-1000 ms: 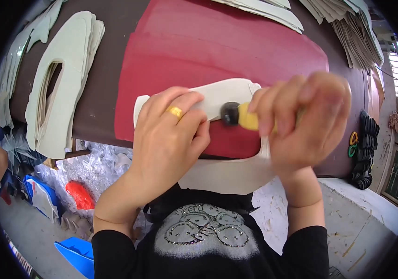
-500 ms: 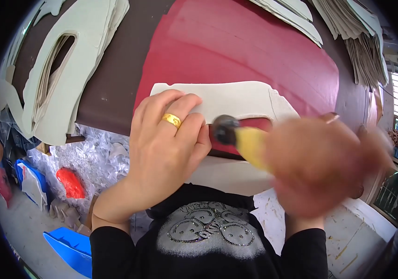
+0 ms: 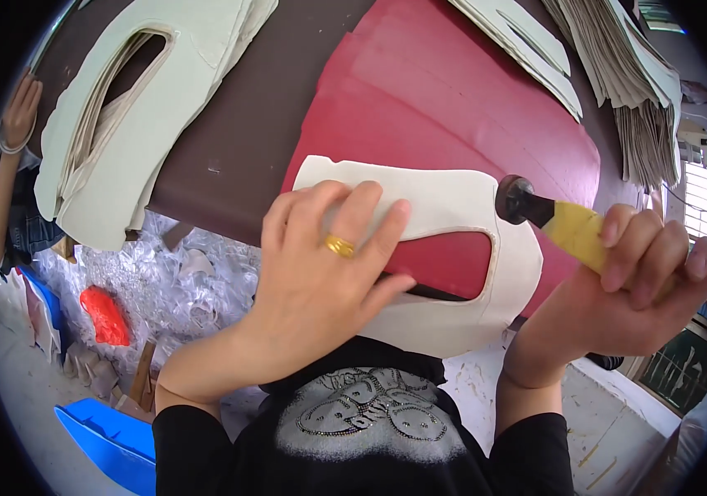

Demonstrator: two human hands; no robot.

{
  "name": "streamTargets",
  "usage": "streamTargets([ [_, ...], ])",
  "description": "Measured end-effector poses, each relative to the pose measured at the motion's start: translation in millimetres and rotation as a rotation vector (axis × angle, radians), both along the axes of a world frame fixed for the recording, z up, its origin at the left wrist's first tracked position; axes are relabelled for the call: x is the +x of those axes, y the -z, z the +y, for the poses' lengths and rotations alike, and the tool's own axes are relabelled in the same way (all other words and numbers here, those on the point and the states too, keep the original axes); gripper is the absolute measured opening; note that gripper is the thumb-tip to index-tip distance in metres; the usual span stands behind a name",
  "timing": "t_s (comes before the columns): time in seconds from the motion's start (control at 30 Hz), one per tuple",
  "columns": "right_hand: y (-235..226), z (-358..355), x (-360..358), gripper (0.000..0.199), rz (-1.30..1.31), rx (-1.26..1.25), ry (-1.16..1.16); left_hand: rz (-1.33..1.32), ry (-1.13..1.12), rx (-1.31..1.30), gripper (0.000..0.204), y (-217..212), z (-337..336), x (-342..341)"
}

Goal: Hammering material components at a factory workbench to prepare them for shoe assembly.

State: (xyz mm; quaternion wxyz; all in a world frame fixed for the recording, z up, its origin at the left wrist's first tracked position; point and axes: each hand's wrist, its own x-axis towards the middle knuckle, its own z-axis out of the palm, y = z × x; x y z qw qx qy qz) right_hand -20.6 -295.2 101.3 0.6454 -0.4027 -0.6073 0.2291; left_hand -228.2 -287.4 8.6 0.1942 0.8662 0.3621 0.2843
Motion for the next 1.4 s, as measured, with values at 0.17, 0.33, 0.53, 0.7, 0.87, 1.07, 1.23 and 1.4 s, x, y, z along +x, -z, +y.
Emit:
streamTargets([
  [0.17, 12, 5, 2, 0.033, 0.074, -0.069, 0.080, 0.141, 0.115, -0.026, 0.058, -2, -5, -9],
  [0.33, 27, 6, 4, 0.030, 0.144, -0.143, 0.035, 0.201, 0.079, -0.038, 0.061, -8, -13, -6],
  [0.53, 37, 11, 2, 0.032, 0.186, -0.138, 0.011, 0.054, 0.068, -0.111, 0.055, 3, -11, 39],
  [0.7, 39, 14, 11, 0.031, 0.258, -0.138, 0.108, 0.166, 0.197, -0.056, 0.051, -8, -7, 24],
  [0.87, 44, 8, 13, 0.030, 0.291, -0.123, 0.109, 0.016, 0.094, -0.130, 0.035, -8, -7, 30],
  [1.07, 32, 0, 9, 0.029, 0.210, -0.226, 0.110, -0.040, -0.079, 0.048, 0.019, 5, 0, 48],
  [1.23, 32, -5, 5, 0.027, 0.134, -0.226, 0.168, -0.032, -0.149, 0.099, 0.013, 7, -1, 50],
  [1.4, 25, -4, 3, 0.024, 0.177, -0.285, 0.094, -0.056, -0.132, 0.094, 0.015, 1, 4, 50],
])
